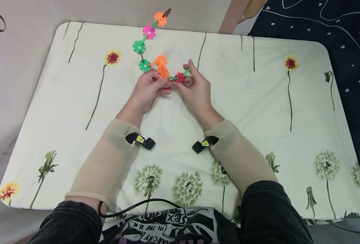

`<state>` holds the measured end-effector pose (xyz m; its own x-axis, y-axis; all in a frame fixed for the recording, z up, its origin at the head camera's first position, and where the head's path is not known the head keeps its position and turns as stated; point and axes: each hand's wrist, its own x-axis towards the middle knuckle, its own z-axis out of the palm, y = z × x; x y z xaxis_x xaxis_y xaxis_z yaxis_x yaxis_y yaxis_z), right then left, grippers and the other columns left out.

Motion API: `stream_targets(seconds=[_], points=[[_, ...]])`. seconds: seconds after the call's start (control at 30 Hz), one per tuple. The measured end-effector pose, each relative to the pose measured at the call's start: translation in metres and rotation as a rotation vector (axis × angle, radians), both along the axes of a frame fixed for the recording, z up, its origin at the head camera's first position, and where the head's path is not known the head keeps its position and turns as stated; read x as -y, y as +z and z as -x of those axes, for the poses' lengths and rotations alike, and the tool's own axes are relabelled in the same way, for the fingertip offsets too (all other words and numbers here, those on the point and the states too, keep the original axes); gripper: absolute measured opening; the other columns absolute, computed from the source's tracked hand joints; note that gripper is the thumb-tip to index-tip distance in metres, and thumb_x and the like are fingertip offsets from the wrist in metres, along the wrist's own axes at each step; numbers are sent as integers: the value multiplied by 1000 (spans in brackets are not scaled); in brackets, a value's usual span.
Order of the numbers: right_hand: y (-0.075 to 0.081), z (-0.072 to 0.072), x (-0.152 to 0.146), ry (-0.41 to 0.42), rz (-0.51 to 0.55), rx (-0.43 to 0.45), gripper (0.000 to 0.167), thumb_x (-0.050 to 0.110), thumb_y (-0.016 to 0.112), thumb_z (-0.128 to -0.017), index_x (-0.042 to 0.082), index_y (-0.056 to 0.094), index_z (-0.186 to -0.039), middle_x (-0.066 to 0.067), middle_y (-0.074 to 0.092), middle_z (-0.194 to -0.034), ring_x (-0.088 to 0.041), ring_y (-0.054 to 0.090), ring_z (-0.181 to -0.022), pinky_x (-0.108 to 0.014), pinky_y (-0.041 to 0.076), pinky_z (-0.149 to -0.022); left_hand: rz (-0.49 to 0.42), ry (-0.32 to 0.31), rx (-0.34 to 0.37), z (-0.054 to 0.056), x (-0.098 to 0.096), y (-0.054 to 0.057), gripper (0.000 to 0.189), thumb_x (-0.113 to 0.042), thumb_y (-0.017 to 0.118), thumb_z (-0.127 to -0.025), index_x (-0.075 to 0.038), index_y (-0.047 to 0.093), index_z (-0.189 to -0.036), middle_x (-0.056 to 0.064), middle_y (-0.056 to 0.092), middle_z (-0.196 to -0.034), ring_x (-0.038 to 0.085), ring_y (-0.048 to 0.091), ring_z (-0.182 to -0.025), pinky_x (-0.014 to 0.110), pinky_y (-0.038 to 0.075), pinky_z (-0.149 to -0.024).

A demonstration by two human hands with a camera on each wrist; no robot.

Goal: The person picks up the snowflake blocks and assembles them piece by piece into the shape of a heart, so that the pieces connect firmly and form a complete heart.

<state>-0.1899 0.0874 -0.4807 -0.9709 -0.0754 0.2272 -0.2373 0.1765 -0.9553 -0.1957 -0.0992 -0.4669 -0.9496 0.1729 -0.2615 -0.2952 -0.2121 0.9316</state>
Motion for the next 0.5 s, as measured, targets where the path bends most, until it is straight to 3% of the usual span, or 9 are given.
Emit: stream_targets(seconds=[0.27,0.5], points=[[1,-1,2,9,59,8,89,-9,84,-86,-1,36,-160,-20,61,-142,-14,76,-99,-28,59,-94,26,-16,13,0,2,1,11,-1,58,-109,0,50,-101,18,63,-121,29,73,-118,31,62,-90],[0,-2,1,-2,-51,-151,82,-4,86,-86,1,43,-156,-22,67,-137,-26,78,-99,-25,60,-89,-26,-26,27,1,4,-1,12,0,56,-109,0,49,-100,18,63,-121,31,72,-119,31,62,-90]])
